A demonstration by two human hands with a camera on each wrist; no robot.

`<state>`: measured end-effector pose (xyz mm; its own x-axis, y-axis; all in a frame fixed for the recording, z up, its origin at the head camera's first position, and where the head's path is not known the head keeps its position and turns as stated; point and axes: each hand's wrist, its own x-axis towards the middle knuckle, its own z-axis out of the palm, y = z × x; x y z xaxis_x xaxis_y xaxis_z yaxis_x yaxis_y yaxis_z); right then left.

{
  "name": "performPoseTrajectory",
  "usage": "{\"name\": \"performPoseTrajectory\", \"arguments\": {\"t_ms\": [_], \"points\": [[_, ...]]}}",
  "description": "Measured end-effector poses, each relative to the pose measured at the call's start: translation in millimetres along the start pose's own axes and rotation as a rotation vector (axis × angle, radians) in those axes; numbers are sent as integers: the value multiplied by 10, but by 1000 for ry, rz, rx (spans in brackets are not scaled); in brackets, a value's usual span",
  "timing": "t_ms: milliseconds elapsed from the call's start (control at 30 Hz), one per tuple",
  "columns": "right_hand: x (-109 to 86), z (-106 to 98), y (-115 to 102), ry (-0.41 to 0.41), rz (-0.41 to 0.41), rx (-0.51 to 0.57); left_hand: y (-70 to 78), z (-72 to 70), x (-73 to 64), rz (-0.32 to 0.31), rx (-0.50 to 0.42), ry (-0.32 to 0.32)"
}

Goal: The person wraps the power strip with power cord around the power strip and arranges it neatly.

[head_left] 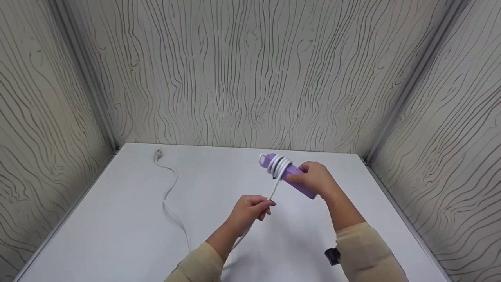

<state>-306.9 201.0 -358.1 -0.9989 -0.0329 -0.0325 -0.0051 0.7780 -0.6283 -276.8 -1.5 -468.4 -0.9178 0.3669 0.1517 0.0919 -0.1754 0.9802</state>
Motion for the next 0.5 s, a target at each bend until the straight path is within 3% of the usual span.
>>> {"name": "performPoseTrajectory", "arguments": {"t_ms": [333, 500], "points": [[-23, -49, -27, 41, -77, 30, -116, -72, 6, 10, -4, -2], [-14, -174, -9, 59, -80, 113, -206, -100, -25, -61, 23, 9]]}}
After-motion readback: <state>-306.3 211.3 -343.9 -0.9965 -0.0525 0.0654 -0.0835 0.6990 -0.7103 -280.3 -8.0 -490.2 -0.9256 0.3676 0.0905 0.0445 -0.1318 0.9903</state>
